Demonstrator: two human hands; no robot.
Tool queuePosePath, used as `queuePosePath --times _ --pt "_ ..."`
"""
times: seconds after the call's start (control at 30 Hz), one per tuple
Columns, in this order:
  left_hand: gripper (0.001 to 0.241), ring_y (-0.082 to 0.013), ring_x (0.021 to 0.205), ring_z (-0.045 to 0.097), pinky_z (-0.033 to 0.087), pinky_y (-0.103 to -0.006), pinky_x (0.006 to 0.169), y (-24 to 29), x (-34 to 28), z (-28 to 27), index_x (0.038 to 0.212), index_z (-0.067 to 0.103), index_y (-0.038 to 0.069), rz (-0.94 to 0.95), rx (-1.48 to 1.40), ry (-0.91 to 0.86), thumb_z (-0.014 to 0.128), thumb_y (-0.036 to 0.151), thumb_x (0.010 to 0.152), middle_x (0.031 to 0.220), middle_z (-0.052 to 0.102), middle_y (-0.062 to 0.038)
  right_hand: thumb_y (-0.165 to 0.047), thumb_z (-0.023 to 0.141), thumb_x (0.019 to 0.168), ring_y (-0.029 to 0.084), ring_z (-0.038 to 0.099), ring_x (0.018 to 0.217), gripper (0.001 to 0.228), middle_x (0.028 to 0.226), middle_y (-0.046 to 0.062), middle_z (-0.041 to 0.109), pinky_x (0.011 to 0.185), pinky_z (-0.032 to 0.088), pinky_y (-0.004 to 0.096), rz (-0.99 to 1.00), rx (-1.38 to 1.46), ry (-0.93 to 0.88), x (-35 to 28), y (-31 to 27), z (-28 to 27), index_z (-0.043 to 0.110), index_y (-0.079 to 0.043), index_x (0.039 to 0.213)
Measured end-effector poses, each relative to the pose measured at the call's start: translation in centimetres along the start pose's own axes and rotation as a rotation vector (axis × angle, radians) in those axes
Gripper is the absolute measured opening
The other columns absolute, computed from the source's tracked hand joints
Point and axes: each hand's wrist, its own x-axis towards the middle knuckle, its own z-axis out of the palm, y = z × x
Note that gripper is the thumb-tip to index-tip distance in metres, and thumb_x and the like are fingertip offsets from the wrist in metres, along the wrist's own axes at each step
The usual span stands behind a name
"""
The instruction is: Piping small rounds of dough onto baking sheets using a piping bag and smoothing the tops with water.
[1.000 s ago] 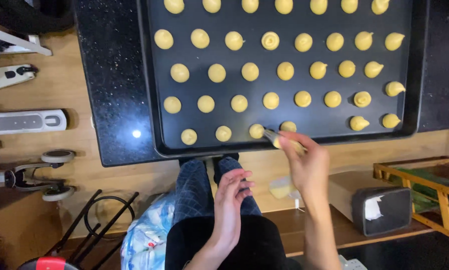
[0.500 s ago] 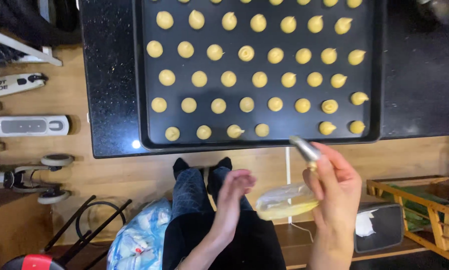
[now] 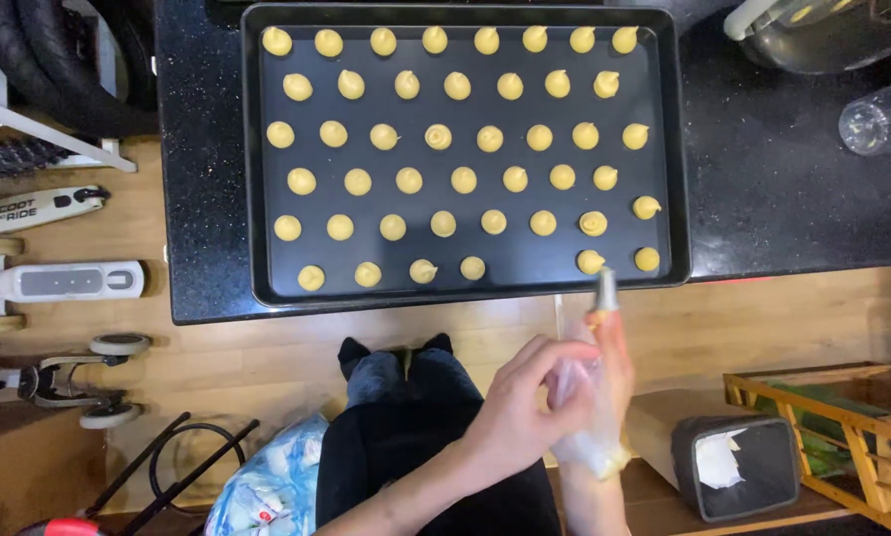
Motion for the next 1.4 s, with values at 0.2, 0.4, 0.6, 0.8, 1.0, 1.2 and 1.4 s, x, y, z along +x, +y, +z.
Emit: queuePosePath --times 0.2,0.4,0.6,0.8,1.0,1.2,1.4 --pt "0.015 -0.0164 0.072 0.056 0.049 -0.0297 0.066 -2.1 1.1 0.8 0.107 0.07 0.002 -0.141 -0.001 0.149 0.069 0.01 0.095 0.099 0.064 -0.009 -0.024 0.053 0.099 0.014 0.069 0.103 0.028 0.111 0.004 0.073 0.083 0.051 0.028 0.23 -0.21 0.468 1.5 -0.6 5.7 0.067 -0.01 0.119" --pt "0.055 -0.0311 0.106 0.052 0.043 -0.0433 0.091 4.5 1.9 -3.8 0.115 0.069 -0.006 0.5 0.483 0.115 0.077 0.036 0.08 0.115 0.061 -0.017 -0.024 0.057 0.119 0.023 0.067 0.091 0.02 0.098 0.009 0.07 0.085 0.055 0.038 0.288 0.601 -0.131 3.8 0.7 1.2 0.063 -0.005 0.119" --pt "0.033 -0.0311 0.116 0.062 0.05 -0.0403 0.1 -0.7 1.9 -6.3 0.119 0.072 0.001 0.058 0.14 0.051 0.063 0.029 0.104 0.121 0.068 -0.01 -0.023 0.055 0.099 0.016 0.063 0.102 0.04 0.114 0.006 0.062 0.086 0.054 0.038 -0.195 -0.867 0.324 2.7 0.1 17.5 0.055 -0.005 0.135" --pt "0.025 -0.0365 0.098 0.057 0.042 -0.0465 0.082 -0.6 4.9 -11.9 0.084 0.074 0.002 0.264 0.489 -0.005 0.068 0.024 0.094 0.098 0.066 -0.016 -0.035 0.046 0.115 0.025 0.065 0.108 0.044 0.12 0.011 0.065 0.094 0.055 0.04 -0.008 0.244 0.469 2.8 6.8 12.8 0.051 -0.002 0.143" --pt "0.035 -0.008 0.092 0.065 0.049 -0.0236 0.078 -10.7 9.2 -9.4 0.121 0.068 0.008 -0.178 -0.171 -0.373 0.065 0.031 0.095 0.102 0.07 0.004 -0.016 0.049 0.099 0.025 0.071 0.112 0.041 0.126 0.002 0.068 0.098 0.06 0.044 -0.272 -0.061 0.582 6.0 4.8 15.6 0.05 -0.01 0.14" --pt "0.037 -0.0122 0.089 0.052 0.041 -0.0255 0.07 -16.5 10.4 -2.6 0.128 0.062 0.01 -0.79 -0.962 -0.305 0.076 0.029 0.099 0.107 0.058 0.003 -0.008 0.066 0.103 0.012 0.062 0.063 0.027 0.095 0.008 0.066 0.057 0.054 0.029 0.004 -0.411 0.338 12.3 -0.2 7.9 0.062 0.001 0.128" --pt "0.041 -0.0124 0.122 0.062 0.05 -0.0254 0.101 -11.2 19.4 -3.8 0.127 0.058 0.011 -0.535 -1.151 0.183 0.062 0.031 0.092 0.127 0.068 -0.003 -0.01 0.07 0.092 0.01 0.061 0.054 0.023 0.087 0.006 0.073 0.049 0.05 0.026 0.357 -1.092 0.049 23.7 -5.4 7.1 0.073 -0.002 0.114"
